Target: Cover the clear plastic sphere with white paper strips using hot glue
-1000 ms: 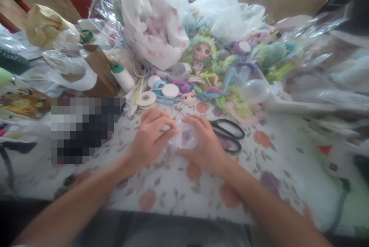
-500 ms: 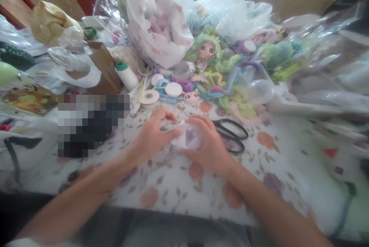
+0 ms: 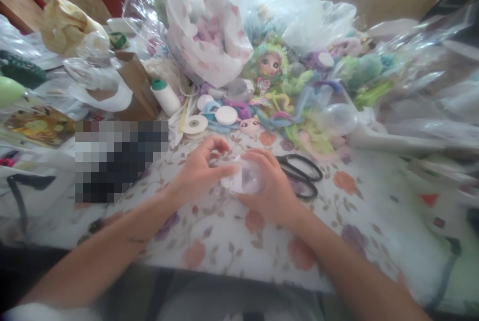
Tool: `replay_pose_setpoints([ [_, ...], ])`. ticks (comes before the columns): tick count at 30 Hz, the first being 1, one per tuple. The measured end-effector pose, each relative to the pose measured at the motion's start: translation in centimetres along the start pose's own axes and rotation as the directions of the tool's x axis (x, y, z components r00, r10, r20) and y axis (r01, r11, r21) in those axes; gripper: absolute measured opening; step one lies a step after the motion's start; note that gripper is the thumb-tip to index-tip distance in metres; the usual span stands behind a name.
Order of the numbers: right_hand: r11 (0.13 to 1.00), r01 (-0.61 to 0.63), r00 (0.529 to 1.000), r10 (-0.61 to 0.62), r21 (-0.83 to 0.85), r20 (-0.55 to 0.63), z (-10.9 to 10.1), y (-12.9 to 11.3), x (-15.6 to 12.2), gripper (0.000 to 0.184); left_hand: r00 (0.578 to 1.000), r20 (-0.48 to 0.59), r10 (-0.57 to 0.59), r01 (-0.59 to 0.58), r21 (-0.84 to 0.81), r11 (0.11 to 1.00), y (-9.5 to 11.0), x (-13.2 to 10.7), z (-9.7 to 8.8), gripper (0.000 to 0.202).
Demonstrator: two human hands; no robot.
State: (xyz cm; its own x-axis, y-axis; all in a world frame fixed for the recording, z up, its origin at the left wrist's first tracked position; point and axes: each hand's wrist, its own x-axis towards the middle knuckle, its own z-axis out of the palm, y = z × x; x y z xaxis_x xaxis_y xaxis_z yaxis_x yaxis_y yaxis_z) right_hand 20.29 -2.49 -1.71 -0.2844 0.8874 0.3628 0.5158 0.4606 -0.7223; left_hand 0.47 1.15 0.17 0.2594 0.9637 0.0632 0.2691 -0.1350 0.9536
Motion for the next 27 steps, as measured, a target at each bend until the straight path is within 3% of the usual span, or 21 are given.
replay_pose_setpoints([
  [4, 0.975, -0.172, 0.985, 0.172, 0.143, 0.013, -0.2, 0.0, -0.1, 0.068, 0.999, -0.04, 0.038, -0.044, -0.175, 0.984, 0.2, 0.3, -0.6, 0.026],
  [7, 0.949, -0.232, 0.972, 0.235, 0.214, 0.011, -0.2, 0.2, -0.1, 0.071, 0.987, -0.095, 0.129, -0.141, -0.136, 0.981, 0.7, 0.3, -1.2, 0.024],
  [9, 0.944, -0.231, 0.971, 0.239, 0.237, -0.003, -0.2, 0.3, 0.0, 0.071, 0.978, -0.097, 0.182, -0.188, -0.057, 0.98, 0.9, 0.3, -1.3, 0.023],
  [14, 0.959, -0.204, 0.976, 0.215, 0.199, -0.038, -0.2, 0.0, 0.1, 0.068, 0.982, -0.035, 0.186, -0.183, 0.077, 0.98, 0.9, 0.2, -1.2, 0.018],
  [27, 0.983, -0.168, 0.983, 0.173, 0.075, -0.063, -0.4, -0.3, 0.2, 0.066, 0.992, -0.026, 0.122, -0.118, 0.123, 0.985, 1.2, 0.0, -1.5, 0.017],
])
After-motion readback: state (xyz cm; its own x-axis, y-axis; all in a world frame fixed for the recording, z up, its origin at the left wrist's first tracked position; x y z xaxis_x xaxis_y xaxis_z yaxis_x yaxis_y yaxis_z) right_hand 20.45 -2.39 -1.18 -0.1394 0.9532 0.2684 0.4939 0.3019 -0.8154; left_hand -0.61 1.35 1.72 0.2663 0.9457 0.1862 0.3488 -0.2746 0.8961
